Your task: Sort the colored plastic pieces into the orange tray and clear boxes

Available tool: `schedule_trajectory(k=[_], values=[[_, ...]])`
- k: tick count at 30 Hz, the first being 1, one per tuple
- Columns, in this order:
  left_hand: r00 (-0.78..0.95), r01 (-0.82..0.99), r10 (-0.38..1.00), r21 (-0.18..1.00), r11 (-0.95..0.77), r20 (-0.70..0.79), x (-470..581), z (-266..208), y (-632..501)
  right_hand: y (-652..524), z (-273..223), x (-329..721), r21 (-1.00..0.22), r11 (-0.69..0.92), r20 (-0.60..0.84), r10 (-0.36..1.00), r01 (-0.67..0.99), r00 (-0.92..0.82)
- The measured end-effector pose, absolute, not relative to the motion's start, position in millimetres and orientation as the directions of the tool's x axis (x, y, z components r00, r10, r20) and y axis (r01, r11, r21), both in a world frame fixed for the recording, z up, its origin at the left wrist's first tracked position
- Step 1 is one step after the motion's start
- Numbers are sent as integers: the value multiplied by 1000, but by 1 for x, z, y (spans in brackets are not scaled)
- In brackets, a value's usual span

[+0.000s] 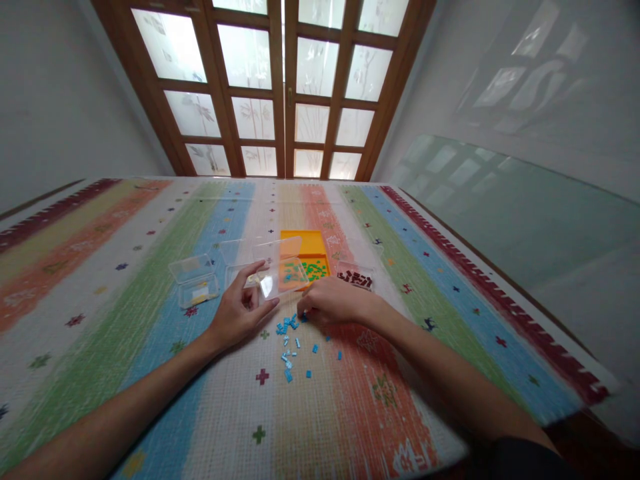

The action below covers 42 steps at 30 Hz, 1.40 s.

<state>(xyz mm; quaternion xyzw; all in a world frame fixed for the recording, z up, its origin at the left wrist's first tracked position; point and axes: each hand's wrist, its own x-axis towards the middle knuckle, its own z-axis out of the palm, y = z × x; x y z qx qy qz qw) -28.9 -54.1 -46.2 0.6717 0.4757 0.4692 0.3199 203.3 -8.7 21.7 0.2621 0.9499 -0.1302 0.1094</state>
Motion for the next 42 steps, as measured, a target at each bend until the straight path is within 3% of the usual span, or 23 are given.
schedule_trajectory(k=[13,21,29,36,42], values=[[124,340,937,873,-350,327,-31,-49,-54,2,17,206,-249,837,-270,422,486,-865],[132,348,937,870,-349,323,-30,-47,-53,-2,17,207,-165,818,-268,500,551,-823],[132,344,943,878,-332,305,-30,-47,-54,0,18,209,-229,820,-236,476,524,-847],[108,336,944,882,-330,312,-29,-47,-53,-6,23,205,-139,852,-223,471,506,-854],[99,336,942,881,-334,319,-29,-47,-53,-8,21,201,-136,850,-237,471,509,-850]])
